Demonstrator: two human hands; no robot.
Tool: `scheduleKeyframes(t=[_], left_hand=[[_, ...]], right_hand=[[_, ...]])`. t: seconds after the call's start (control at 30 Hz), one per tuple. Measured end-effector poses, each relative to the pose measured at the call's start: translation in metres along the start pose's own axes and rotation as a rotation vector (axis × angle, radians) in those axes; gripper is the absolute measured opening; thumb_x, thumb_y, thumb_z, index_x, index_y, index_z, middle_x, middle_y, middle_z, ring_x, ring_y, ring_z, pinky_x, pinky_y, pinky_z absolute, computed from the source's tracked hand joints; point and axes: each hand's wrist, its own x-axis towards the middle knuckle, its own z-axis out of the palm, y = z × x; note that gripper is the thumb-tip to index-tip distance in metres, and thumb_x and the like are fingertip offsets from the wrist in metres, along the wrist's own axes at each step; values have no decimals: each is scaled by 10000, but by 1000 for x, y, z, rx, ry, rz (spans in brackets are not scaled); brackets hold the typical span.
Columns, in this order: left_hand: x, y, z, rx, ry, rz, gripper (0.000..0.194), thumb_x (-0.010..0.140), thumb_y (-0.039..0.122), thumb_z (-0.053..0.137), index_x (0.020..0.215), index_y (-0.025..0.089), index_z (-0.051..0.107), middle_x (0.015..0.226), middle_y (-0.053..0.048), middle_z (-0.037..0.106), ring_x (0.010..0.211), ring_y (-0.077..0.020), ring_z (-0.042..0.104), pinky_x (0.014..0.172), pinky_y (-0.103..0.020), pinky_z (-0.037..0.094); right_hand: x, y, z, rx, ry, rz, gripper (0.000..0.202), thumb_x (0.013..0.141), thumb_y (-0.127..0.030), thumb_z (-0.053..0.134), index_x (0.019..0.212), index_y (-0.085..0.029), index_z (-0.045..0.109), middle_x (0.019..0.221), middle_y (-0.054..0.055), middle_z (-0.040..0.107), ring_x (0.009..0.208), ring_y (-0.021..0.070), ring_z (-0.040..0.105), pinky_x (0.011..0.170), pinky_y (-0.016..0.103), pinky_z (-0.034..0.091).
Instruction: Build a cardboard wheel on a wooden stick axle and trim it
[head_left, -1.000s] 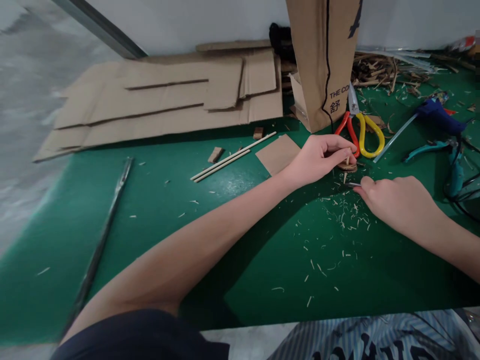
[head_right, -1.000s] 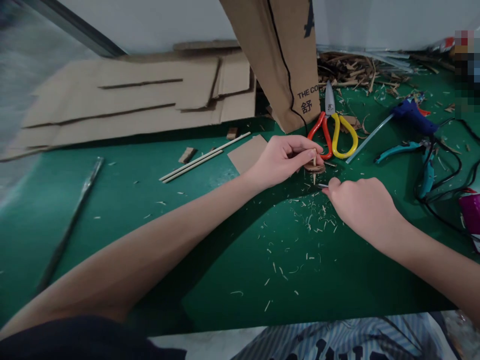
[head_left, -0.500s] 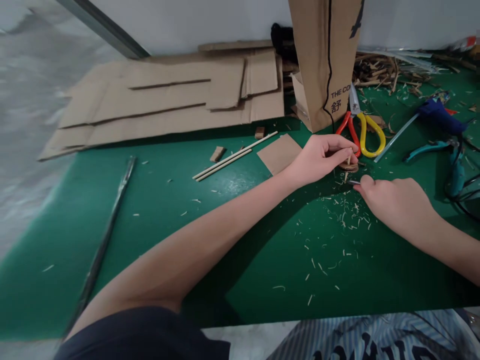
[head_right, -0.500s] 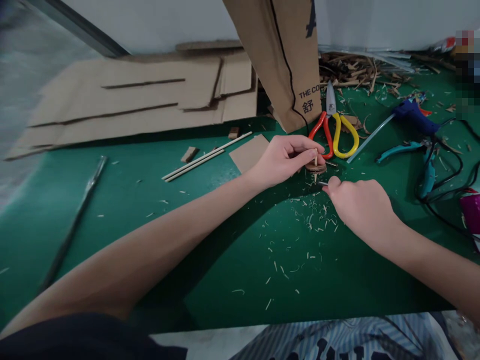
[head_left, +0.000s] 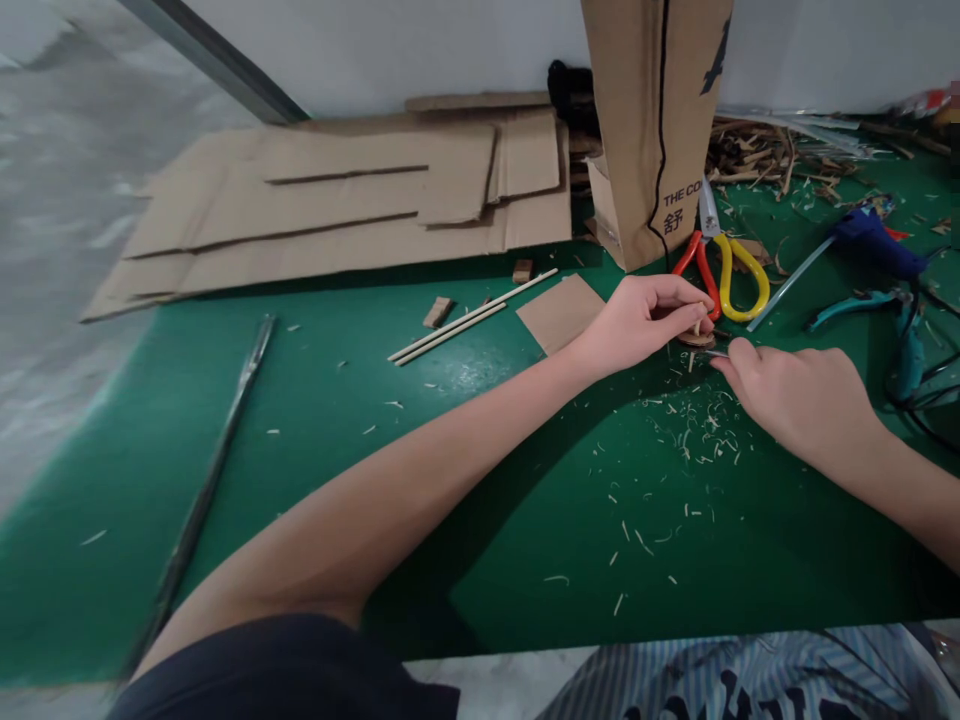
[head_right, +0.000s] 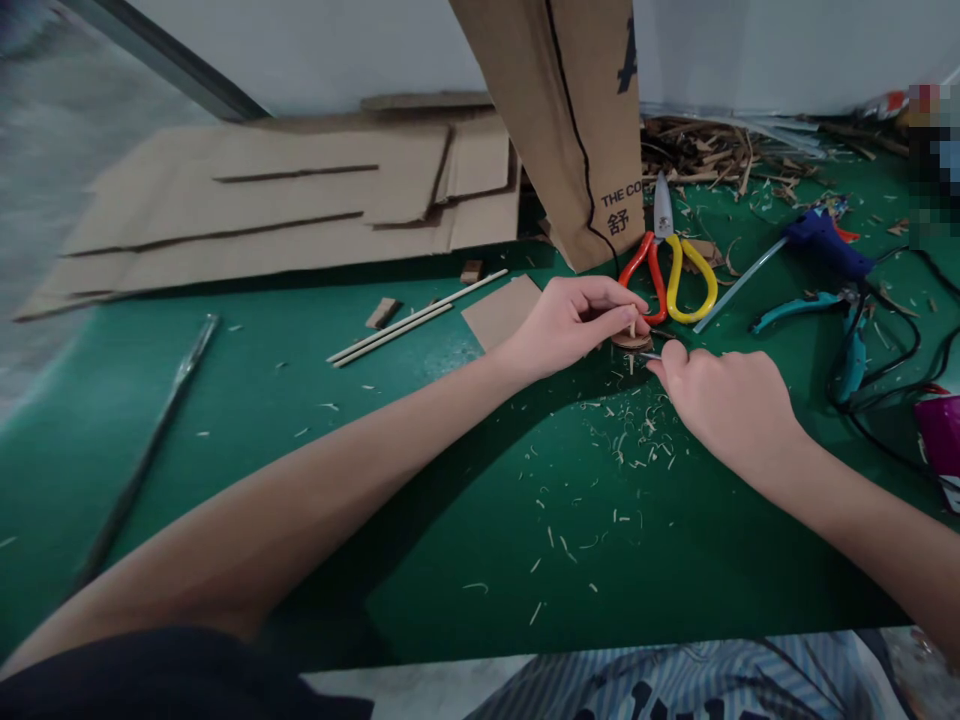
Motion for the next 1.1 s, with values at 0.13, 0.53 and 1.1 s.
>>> scheduleKeyframes(t=[0.13, 0.53, 1.1], left_hand=[[0, 1, 0, -2, 4, 6, 141, 889, 231, 621, 907, 119, 704, 856, -80, 766, 794, -127, 723, 749, -242, 601], [0, -2, 0, -10, -1, 11, 123, 892, 235, 621, 891, 129, 684, 855, -74, 755, 793, -120, 722, 762, -248, 594], [0, -2, 1, -45, -2, 29, 110, 889, 215, 625, 874, 120, 679, 842, -78, 760, 788, -123, 725, 762, -251, 601]], right_hand=[[2, -2, 1, -3, -20, 5, 485, 1058, -349, 230, 887, -142, 634, 545, 78, 627, 451, 168, 584, 500, 296, 110], [-5, -5, -4, 5, -123, -81, 472, 1047, -326, 236, 864, -146, 633, 536, 91, 641, 450, 211, 623, 471, 308, 100], [2, -6, -3, 28, -142, -47, 470, 1053, -350, 241, 923, -140, 642, 548, 104, 651, 479, 214, 626, 502, 292, 135]])
